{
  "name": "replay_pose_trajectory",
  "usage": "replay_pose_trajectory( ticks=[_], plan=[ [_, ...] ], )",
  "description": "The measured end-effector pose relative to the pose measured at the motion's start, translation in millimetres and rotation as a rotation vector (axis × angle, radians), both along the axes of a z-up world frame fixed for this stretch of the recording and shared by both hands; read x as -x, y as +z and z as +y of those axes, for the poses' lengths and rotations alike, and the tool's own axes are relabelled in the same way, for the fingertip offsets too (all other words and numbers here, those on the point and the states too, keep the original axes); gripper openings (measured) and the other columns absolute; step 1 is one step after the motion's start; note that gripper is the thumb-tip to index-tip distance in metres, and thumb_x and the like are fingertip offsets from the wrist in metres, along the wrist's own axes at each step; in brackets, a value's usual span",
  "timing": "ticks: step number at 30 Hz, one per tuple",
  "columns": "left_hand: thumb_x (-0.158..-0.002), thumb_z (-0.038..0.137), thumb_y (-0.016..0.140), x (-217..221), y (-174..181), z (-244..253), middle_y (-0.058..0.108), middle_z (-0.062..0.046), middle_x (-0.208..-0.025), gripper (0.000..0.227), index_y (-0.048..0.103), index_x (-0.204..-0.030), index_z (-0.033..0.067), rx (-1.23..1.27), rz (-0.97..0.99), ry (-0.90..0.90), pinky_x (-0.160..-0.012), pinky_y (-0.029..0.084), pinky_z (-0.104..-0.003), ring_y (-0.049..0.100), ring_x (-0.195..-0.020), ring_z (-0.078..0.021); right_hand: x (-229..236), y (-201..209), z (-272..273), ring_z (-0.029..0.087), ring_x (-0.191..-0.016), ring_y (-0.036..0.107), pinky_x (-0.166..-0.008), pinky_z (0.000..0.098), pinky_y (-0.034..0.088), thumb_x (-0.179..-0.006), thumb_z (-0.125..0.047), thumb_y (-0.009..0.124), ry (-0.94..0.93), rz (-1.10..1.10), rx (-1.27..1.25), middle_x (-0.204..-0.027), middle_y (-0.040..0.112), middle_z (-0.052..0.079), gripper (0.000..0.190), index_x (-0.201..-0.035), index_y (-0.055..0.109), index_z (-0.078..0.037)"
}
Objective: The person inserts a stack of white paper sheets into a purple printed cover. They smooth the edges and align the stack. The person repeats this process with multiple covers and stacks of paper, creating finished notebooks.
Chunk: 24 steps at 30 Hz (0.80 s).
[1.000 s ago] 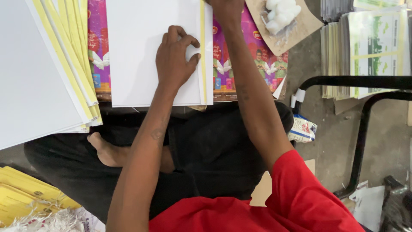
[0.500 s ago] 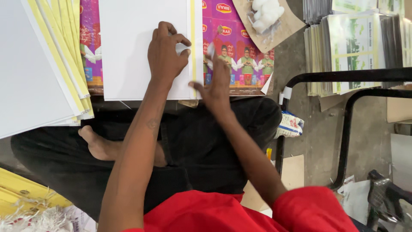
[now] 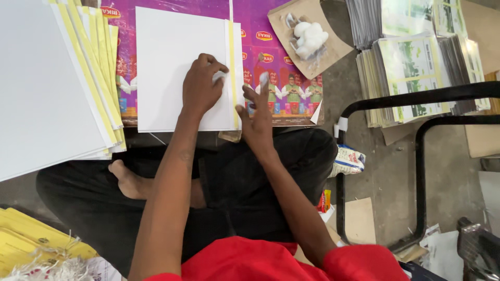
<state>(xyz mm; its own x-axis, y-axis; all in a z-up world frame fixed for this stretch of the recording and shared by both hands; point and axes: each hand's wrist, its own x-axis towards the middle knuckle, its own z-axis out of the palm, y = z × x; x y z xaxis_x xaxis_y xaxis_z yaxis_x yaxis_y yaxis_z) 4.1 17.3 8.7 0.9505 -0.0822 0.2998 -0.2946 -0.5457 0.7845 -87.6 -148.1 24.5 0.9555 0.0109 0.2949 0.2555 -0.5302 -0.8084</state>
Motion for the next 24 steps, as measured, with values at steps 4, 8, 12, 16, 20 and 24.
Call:
replay_pose_trajectory(
  ticks=[4, 8, 12, 16, 20, 24],
  plan=[
    [-0.085, -0.005, 0.060, 3.7, -5.5, 0.9, 0.060, -0.009, -0.116, 0.027, 0.070, -0.107, 0.0065, 0.033, -0.044, 0.015, -0.087, 0.052, -0.044, 0.062, -0.109, -0.0292, -57.9, -39.1, -0.9, 0.031, -0.116, 0.071, -0.097, 0.0392, 0.058, -0.102, 0.001, 0.060, -0.041, 0.005, 0.075, -0.133, 0.068, 0.023, 0.091, -0.164, -0.006, -0.001],
    [-0.086, -0.009, 0.054, 2.5, -6.1, 1.1, 0.060, -0.010, -0.116, 0.028, 0.069, -0.106, 0.0040, 0.044, 0.003, 0.021, -0.086, 0.051, -0.045, 0.063, -0.106, -0.0306, -118.2, -66.1, -6.9, 0.031, -0.107, 0.074, -0.089, 0.0382, 0.060, -0.103, -0.001, 0.058, -0.075, -0.001, 0.133, -0.128, 0.069, 0.024, 0.088, -0.162, -0.007, -0.001],
    [-0.082, -0.011, 0.054, -0.3, -3.7, 0.8, 0.060, -0.010, -0.117, 0.031, 0.070, -0.104, 0.0039, 0.028, -0.033, 0.015, -0.086, 0.051, -0.045, 0.062, -0.106, -0.0316, -172.8, -79.5, -8.3, 0.030, -0.105, 0.075, -0.089, 0.0364, 0.061, -0.100, -0.003, 0.060, -0.135, -0.013, 0.154, -0.123, 0.073, 0.021, 0.089, -0.161, -0.005, -0.002],
    [-0.081, -0.011, 0.054, -0.6, -0.6, 2.5, 0.060, -0.010, -0.117, 0.032, 0.070, -0.104, 0.0043, 0.016, -0.023, 0.003, -0.085, 0.051, -0.045, 0.062, -0.104, -0.0310, -198.4, -80.5, -9.8, 0.028, -0.108, 0.075, -0.090, 0.0355, 0.061, -0.101, -0.004, 0.058, -0.169, 0.111, 0.135, -0.121, 0.075, 0.019, 0.082, -0.160, 0.002, -0.003],
    [-0.080, -0.013, 0.054, -0.9, 0.1, 2.8, 0.059, -0.009, -0.117, 0.034, 0.070, -0.105, 0.0042, -0.005, 0.013, 0.000, -0.084, 0.051, -0.045, 0.062, -0.104, -0.0299, -204.3, -72.9, -11.6, 0.026, -0.108, 0.074, -0.090, 0.0340, 0.059, -0.100, 0.000, 0.052, -0.127, 0.179, 0.100, -0.122, 0.073, 0.018, 0.079, -0.160, 0.002, -0.002],
    [-0.078, -0.013, 0.054, 1.2, 0.0, 2.6, 0.059, -0.009, -0.117, 0.035, 0.070, -0.104, 0.0042, -0.001, -0.009, -0.004, -0.085, 0.051, -0.045, 0.061, -0.105, -0.0297, -203.1, -68.5, -14.5, 0.023, -0.105, 0.072, -0.085, 0.0321, 0.060, -0.097, 0.002, 0.051, -0.115, 0.271, -0.091, -0.120, 0.072, 0.016, 0.078, -0.161, 0.005, -0.005]
  ],
)
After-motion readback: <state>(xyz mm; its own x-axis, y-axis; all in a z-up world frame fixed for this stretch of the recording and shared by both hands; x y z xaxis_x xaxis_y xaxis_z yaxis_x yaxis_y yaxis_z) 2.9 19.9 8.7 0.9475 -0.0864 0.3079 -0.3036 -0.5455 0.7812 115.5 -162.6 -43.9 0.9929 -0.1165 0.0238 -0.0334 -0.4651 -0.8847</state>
